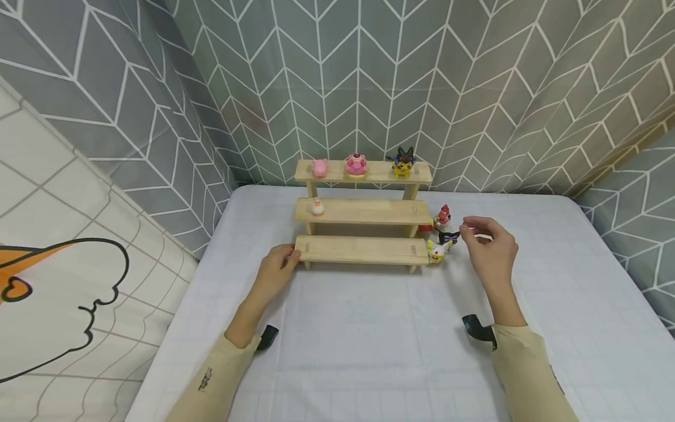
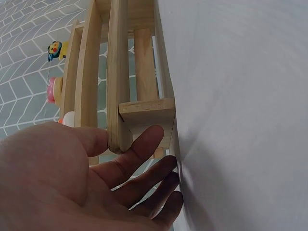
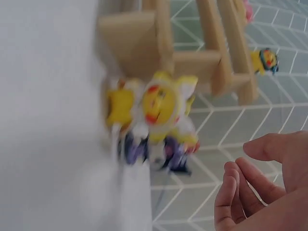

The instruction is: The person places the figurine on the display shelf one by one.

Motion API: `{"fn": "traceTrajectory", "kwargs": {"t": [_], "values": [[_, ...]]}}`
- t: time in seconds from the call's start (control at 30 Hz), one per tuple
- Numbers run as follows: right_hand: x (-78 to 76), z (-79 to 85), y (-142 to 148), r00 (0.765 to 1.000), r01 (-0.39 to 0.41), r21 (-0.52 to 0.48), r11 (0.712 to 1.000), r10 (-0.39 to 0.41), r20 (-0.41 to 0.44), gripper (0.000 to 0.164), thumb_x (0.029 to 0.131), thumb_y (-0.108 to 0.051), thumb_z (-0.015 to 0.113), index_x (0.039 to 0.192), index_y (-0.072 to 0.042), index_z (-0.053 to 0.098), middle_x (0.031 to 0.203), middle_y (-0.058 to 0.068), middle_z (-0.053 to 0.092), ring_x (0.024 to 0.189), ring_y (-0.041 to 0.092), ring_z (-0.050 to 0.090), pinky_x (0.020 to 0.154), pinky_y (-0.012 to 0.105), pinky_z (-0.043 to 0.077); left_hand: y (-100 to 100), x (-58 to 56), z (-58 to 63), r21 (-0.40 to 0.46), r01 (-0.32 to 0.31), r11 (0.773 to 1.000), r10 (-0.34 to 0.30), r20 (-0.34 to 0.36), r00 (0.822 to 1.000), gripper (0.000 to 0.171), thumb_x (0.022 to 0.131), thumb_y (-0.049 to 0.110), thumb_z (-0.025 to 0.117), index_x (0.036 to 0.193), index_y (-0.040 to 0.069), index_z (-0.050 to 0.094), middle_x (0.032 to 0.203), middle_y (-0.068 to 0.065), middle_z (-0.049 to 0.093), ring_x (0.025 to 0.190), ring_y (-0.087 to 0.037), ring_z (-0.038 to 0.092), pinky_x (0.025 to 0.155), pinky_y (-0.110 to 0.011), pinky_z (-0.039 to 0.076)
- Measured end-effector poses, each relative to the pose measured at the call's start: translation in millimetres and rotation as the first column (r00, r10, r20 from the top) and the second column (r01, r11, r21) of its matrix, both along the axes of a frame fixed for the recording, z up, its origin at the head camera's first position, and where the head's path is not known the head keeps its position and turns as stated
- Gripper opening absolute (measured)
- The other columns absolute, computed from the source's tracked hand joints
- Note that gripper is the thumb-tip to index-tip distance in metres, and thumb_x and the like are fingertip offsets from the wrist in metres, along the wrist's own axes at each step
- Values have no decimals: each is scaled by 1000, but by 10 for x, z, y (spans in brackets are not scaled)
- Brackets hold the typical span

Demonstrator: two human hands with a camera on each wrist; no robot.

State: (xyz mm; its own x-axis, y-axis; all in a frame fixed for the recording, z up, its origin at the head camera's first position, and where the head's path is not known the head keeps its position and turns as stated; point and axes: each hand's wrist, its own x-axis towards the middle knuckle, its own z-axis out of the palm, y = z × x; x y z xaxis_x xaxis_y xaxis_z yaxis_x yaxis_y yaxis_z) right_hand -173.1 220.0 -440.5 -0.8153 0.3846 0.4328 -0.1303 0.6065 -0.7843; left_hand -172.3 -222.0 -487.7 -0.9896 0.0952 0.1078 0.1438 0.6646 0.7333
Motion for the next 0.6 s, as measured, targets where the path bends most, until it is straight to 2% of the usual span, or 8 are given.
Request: {"fn": "traceTrajectory", "kwargs": {"t": [0.13, 0.27, 0.43, 0.6], "values": [[24, -88, 156, 997, 6, -5, 1000, -6, 77, 21, 96, -13, 73, 116, -7, 79, 109, 14, 79, 84, -13, 59, 75, 4, 46, 2, 4, 30, 0, 9, 1000, -9, -1, 1000, 31, 111, 23, 55, 101, -2, 71, 141, -27, 63, 140, -43, 52, 119, -58, 39], [29, -164, 232, 985, -38, -52, 998, 46, 164, 27, 95, -12, 75, 122, -9, 77, 114, 12, 78, 88, -10, 62, 78, 4, 48, -9, 0, 61, 2, 6, 1000, -6, 1, 1000, 32, 111, 24, 54, 100, 0, 72, 142, -26, 62, 141, -43, 51, 120, -59, 38], [-13, -244, 280, 962, -170, -64, 983, 179, 207, 39, 95, -8, 75, 134, -6, 70, 127, 17, 73, 102, 3, 65, 84, 3, 49, -20, -6, 51, -4, -4, 1000, 4, 23, 1000, 33, 111, 25, 53, 104, -2, 72, 146, -26, 60, 143, -44, 50, 121, -59, 37], [-8, -322, 322, 916, -309, -68, 949, 316, 247, 48, 99, -13, 74, 144, -4, 61, 136, 21, 66, 115, 10, 62, 88, 2, 48, 2, -1, 23, 4, -7, 1000, 6, 37, 999, 33, 111, 25, 54, 105, -2, 72, 146, -25, 60, 143, -43, 50, 121, -57, 37]]}}
